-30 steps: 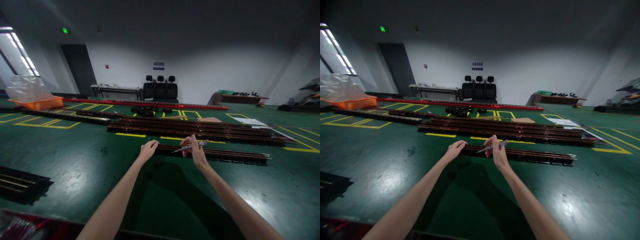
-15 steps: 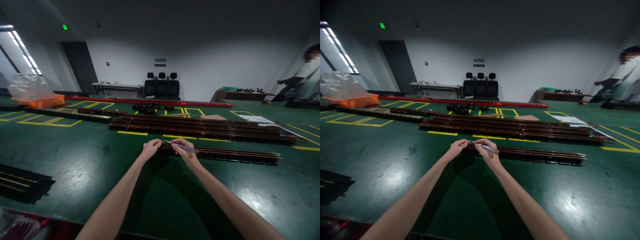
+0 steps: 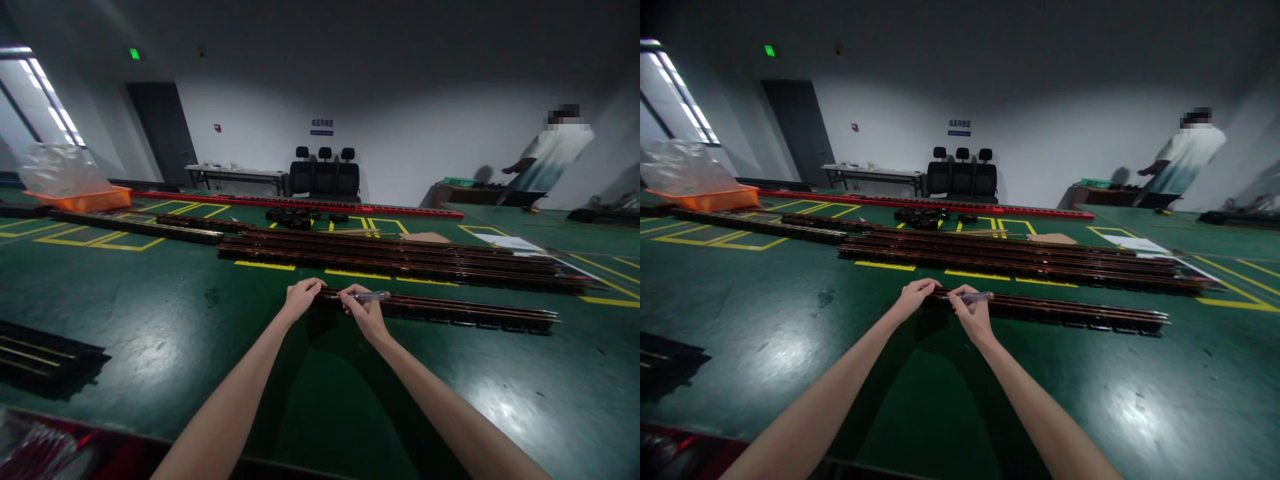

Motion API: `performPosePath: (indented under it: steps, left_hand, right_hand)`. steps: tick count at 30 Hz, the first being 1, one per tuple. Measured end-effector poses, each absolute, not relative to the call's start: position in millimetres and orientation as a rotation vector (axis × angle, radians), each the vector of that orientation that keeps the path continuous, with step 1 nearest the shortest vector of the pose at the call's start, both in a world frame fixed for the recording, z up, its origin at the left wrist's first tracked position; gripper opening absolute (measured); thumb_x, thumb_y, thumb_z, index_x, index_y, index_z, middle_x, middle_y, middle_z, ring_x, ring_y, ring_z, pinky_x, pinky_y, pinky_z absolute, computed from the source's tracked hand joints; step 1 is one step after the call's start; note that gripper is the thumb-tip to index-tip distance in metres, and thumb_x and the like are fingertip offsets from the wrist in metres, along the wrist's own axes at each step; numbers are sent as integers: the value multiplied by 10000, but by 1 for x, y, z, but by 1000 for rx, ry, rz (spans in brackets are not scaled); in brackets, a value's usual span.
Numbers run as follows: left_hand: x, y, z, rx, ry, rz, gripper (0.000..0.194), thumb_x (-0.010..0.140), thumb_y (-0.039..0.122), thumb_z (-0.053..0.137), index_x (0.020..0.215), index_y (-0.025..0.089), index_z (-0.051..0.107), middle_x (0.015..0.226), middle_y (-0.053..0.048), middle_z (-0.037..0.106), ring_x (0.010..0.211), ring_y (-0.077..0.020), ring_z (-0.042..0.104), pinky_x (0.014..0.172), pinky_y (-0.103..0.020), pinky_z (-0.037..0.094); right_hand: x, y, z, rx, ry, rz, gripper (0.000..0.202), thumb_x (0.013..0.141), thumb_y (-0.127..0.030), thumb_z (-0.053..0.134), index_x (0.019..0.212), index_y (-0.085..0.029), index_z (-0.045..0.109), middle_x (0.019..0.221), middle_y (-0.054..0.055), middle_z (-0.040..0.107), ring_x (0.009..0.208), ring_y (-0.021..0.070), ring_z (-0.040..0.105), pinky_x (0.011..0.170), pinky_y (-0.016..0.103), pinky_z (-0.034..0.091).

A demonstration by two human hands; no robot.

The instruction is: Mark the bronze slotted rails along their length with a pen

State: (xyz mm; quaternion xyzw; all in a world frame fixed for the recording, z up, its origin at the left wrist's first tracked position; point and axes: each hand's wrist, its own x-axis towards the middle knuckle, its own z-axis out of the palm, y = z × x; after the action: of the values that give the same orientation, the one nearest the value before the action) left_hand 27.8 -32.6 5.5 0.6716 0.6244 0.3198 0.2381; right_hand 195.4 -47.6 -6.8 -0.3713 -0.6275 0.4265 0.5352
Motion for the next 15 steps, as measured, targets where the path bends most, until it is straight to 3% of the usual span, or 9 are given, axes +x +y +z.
performPosePath:
  steps: [6,15]
  left_hand:
    - [28,-31,4,1814,1700,889,316,903,296,377,939,260,689,1010,13,718,1003,-199,613,974,-392,399]
    - [9,-25,2,1697,1493,913,414,918,367,321,1014,174,675,1065,-65,689,1003,-208,619,916,-368,471]
  right_hand:
    - [184,-48,-5,-796,-1407,957,105,699,-279,606,665,-205,541,592,-28,532,536,122,518,497,244,407]
    - [191,-46,-1,-813,-1476,1052,67,683,-260,602,669,-196,613,632,6,602,600,148,567,510,254,433]
